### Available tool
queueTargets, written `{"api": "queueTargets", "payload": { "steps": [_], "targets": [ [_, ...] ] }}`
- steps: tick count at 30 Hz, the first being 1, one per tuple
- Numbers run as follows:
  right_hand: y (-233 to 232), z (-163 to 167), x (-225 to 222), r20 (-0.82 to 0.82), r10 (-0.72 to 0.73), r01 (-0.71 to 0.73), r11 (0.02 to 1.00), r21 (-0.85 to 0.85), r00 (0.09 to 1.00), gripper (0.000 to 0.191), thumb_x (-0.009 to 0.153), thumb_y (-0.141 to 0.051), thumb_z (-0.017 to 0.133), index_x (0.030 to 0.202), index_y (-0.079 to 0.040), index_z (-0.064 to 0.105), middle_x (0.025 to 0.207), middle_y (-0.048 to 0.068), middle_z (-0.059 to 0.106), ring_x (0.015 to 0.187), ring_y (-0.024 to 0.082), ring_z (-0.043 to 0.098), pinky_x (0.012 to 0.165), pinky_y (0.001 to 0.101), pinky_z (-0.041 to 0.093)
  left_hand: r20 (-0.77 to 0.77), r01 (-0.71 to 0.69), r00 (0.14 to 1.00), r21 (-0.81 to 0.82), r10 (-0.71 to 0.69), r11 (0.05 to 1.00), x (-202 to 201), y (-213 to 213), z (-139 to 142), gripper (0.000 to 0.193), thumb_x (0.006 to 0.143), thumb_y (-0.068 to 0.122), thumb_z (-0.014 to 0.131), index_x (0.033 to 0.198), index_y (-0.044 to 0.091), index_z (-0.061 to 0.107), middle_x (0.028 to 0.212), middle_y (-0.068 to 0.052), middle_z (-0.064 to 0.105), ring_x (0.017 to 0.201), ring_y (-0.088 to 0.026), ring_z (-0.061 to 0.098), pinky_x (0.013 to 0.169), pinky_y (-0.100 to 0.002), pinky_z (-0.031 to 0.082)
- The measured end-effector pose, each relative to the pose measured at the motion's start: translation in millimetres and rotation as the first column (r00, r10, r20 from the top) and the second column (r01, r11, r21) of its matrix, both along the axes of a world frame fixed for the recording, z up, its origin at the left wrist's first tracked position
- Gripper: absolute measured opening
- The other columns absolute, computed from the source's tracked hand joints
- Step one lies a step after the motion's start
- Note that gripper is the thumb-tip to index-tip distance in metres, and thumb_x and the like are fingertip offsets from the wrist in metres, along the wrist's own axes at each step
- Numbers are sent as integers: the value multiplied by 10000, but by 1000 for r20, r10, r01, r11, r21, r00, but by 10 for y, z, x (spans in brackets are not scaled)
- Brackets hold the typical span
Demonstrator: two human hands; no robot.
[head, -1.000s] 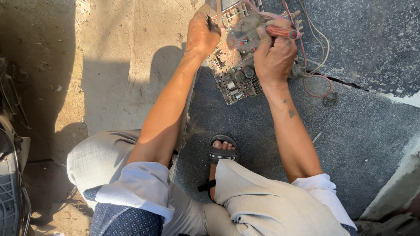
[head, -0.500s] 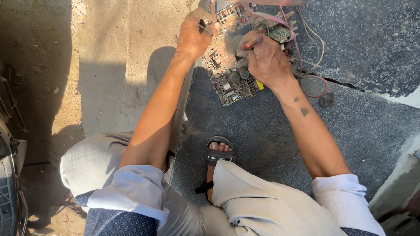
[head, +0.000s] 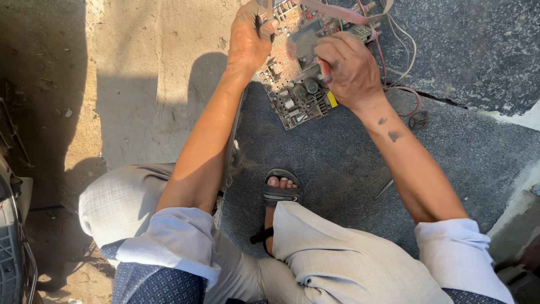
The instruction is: The person sits on the ground and uses a brush to clean dust from a circuit board, then uses a screwdriver to adjust components. The person flips the board over and continues brushing both sides.
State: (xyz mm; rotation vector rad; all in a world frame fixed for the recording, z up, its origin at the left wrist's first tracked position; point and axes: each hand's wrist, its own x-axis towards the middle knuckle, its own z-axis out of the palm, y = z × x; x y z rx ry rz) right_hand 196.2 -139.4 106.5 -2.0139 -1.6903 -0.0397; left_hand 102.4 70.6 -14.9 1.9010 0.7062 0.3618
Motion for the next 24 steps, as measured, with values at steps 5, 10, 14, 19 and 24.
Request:
{"api": "queueTargets", "payload": {
  "steps": [5, 10, 14, 19, 24],
  "targets": [
    [152, 80, -36, -249, -184, 135, 970, -200, 951, 79, 1052, 23, 554, 1078, -34, 602, 965, 131, 642, 1002, 343, 626, 888, 445, 531, 69, 26, 997, 116, -34, 993, -119, -28, -15, 246, 1005, 96, 757, 1219, 54, 644, 1154, -176, 624, 990, -291, 661, 884, -432, 556],
    [218, -34, 57, -311, -214, 162, 969, -186, 926, 181, 998, 41, 477, 1076, -41, 618, 1012, 146, 661, 1072, 347, 677, 930, 424, 551, -32, 85, 996, -18, -86, 996, -189, -169, 60, 644, 929, -14, 676, 1529, 113, 479, 1194, -169, 578, 978, -265, 661, 928, -389, 560],
    [117, -238, 49, -181, -168, 141, 978, -153, 969, 163, 971, 57, 503, 1056, -13, 624, 1036, 189, 645, 1079, 383, 649, 965, 456, 538, -10, 56, 998, -190, -59, 980, -404, -241, 137, 690, 899, -12, 682, 1540, 141, 478, 1355, -123, 568, 1127, -212, 724, 1006, -338, 621],
    [32, -198, -19, -96, -179, 185, 982, 50, 979, 89, 1061, 46, 547, 1047, -29, 594, 1091, 172, 661, 1108, 368, 661, 991, 443, 547, -213, -105, 972, -7, 101, 994, -736, -538, 317, 949, 742, 129, 945, 1533, 104, 421, 1352, -166, 514, 1245, -368, 489, 1091, -466, 436],
    [190, -103, -560, -674, -410, 516, 855, -50, 614, 109, 1061, -115, 647, 1082, -36, 575, 830, 92, 685, 708, 261, 708, 656, 364, 577, -128, -151, 984, -217, 126, 964, -1019, -803, 443, 1174, 621, 235, 1034, 1573, 103, 360, 1368, -176, 457, 1295, -348, 502, 1150, -439, 439]
  ]
}}
